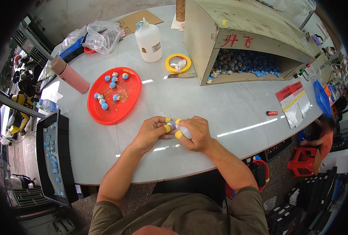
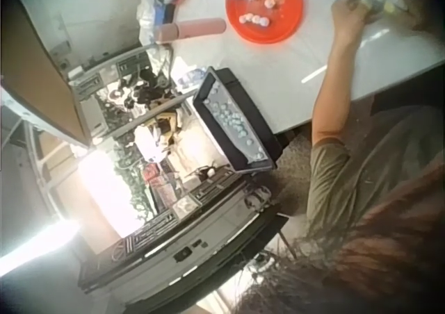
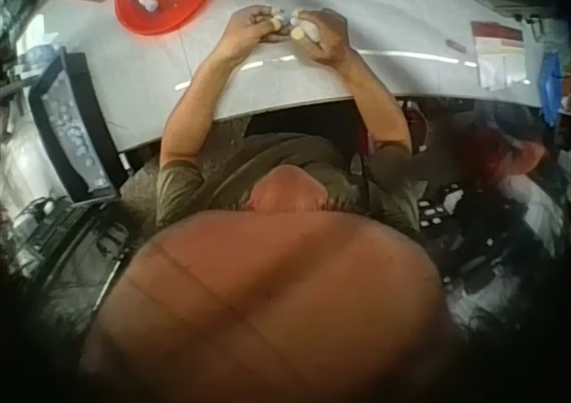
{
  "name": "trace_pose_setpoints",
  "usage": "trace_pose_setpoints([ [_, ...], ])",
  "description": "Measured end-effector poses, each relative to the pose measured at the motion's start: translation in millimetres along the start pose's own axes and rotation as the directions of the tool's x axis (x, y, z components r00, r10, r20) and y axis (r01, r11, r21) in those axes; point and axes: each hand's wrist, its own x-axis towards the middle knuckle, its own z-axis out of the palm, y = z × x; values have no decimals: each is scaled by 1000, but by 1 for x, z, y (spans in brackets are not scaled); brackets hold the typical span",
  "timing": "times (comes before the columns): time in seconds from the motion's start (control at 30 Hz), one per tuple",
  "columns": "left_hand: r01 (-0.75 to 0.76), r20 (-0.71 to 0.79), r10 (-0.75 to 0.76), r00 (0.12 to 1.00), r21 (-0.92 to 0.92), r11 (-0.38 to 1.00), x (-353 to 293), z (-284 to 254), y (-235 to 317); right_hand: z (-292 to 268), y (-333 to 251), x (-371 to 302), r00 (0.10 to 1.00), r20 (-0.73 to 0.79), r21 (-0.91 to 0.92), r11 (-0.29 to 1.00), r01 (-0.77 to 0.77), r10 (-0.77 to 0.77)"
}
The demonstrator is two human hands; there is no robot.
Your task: The person assembles small multi-colored spherical toy parts by hand, using a glue bottle to join the components.
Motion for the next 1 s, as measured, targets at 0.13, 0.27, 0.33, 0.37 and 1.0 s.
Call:
trace_pose_setpoints([
  [0.13,2,1,-2,1000,8,1000,0,0,-1,1,1,0,999,-19,12,1000,27,-26],
  [0.27,1,-2,-1,1000,0,1000,0,0,-1,1,1,-3,1000,-15,-2,1000,-6,6],
  [0.33,1,-4,-1,1000,1,1000,0,0,-1,0,0,-2,1000,-16,2,1000,5,-5],
  [0.37,1,-6,-1,1000,2,1000,0,0,-2,0,-1,-1,1000,-16,6,1000,16,-16],
  [1.0,14,-9,-14,1000,-13,1000,-1,-2,1,1,2,-5,994,-79,111,992,-68,77],
])
